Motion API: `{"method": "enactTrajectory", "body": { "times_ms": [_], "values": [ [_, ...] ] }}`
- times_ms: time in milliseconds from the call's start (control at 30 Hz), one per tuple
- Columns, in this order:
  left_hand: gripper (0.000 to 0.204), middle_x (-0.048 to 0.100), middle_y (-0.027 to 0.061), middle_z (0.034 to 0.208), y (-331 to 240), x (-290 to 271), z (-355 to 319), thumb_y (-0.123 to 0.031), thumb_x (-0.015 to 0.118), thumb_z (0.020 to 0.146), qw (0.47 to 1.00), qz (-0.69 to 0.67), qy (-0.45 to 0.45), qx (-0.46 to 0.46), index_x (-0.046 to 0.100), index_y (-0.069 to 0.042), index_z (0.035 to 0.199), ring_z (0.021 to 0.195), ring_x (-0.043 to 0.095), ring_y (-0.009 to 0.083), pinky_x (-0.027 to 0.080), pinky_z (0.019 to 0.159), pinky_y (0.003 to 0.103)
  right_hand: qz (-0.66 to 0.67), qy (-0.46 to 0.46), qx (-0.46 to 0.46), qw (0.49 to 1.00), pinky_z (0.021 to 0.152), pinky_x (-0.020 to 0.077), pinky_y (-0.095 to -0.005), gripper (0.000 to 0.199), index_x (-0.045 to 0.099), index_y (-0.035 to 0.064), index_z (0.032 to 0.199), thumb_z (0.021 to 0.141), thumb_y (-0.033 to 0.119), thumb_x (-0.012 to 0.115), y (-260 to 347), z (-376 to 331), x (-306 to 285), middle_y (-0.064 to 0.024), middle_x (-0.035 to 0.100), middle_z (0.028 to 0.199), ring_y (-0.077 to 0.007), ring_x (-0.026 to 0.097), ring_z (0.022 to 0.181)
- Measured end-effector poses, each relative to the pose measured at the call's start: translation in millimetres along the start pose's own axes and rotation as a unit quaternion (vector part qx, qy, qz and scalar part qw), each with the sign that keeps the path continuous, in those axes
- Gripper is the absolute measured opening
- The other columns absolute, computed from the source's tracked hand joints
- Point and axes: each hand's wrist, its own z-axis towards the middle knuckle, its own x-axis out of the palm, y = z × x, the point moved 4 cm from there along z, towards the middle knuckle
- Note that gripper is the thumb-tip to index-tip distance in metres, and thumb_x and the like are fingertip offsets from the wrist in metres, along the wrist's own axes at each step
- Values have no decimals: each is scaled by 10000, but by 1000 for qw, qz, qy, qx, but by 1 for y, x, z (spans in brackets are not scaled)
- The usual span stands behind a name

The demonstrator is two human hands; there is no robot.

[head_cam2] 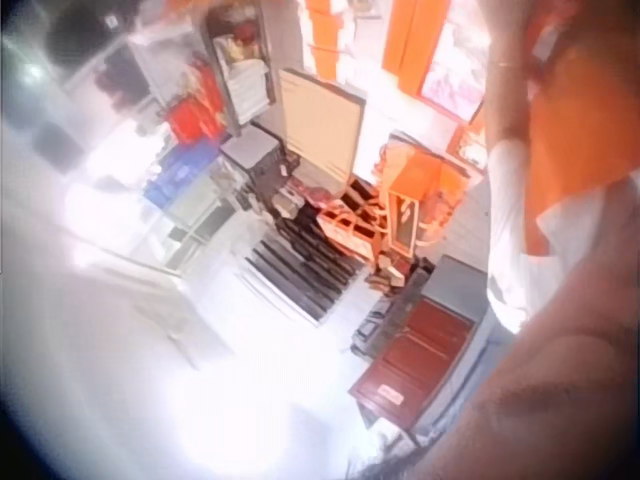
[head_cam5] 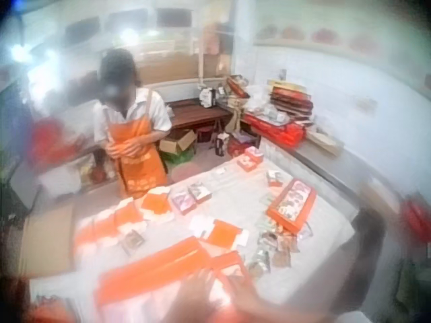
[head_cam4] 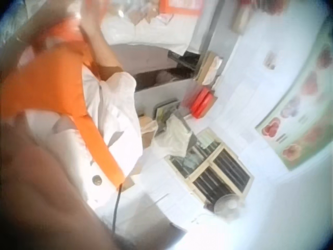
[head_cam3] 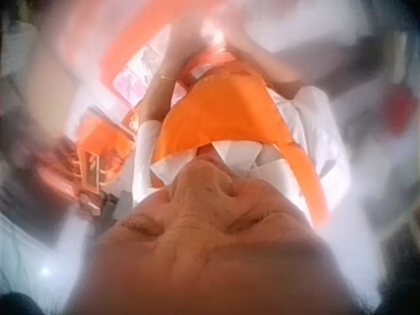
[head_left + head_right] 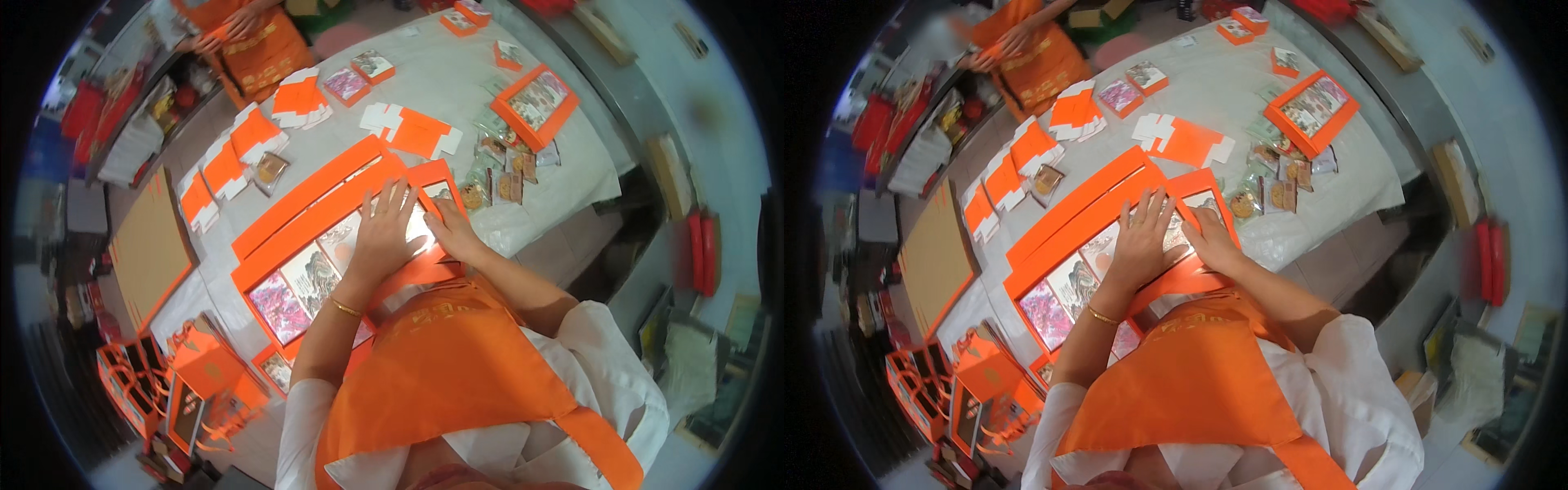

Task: The person assembles orange cardboard boxes by placing small, individually wrapped items into the compartments of the box base. They then fold the cardboard flaps to close the boxes and stack the finished units on the table.

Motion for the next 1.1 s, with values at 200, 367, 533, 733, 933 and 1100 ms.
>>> {"method": "enactTrajectory", "body": {
  "times_ms": [200, 367, 533, 733, 933, 1100],
  "values": [
    [836, 340, 183, 1553, 5, -19, -22, -351, 727, 823, 993, -40, -54, -102, 351, -6, 1485, 1464, 281, 319, 192, 1165, 560, 143, 26, 62, 987, 1128, 306, -407, 599, 412, 26, 1464, 1026, 433, 425, -32, 7, 8, -269, 457, 1422, -366, 415, 1351],
    [745, 359, 183, 1535, 0, -15, -62, -296, 731, 811, 990, -59, -32, -122, 431, -20, 1435, 1460, 278, 320, 146, 1182, 556, 110, 81, 91, 987, 1158, 256, -379, 728, 330, -54, 1484, 1014, 492, 438, -48, 5, 8, -255, 395, 1496, -337, 343, 1418],
    [716, 339, 216, 1527, 25, -69, -144, -142, 734, 764, 917, 14, -129, -377, 454, -48, 1417, 1444, 276, 369, 169, 1163, 563, 146, 101, 99, 979, 1158, 255, -354, 750, 303, -66, 1493, 1016, 492, 453, -16, -7, -3, -222, 376, 1520, -288, 339, 1420],
    [668, 538, 245, 1360, 88, -71, -318, -323, 678, 897, 736, -146, -259, -608, 443, 59, 1391, 1271, 505, 356, 359, 1073, 462, 136, 65, 125, 981, 1102, 330, -334, 651, 341, -55, 1472, 1040, 417, 460, -24, 1, 0, -146, 473, 1421, -208, 448, 1297],
    [608, 679, 199, 1137, 119, -74, -296, -444, 634, 925, 762, -271, -254, -531, 576, 73, 1241, 1056, 646, 292, 481, 909, 380, 208, 109, 83, 968, 1045, 396, -358, 623, 410, -22, 1433, 1032, 452, 464, -12, 64, -11, -92, 513, 1390, -196, 506, 1242],
    [543, 681, 225, 975, 155, -120, -254, -424, 662, 905, 807, -216, -222, -502, 602, 61, 1141, 911, 645, 262, 493, 836, 381, 209, 176, 142, 951, 1025, 415, -374, 665, 454, -29, 1385, 1005, 516, 475, 50, 99, -3, -102, 528, 1368, -216, 531, 1213]
  ]
}}
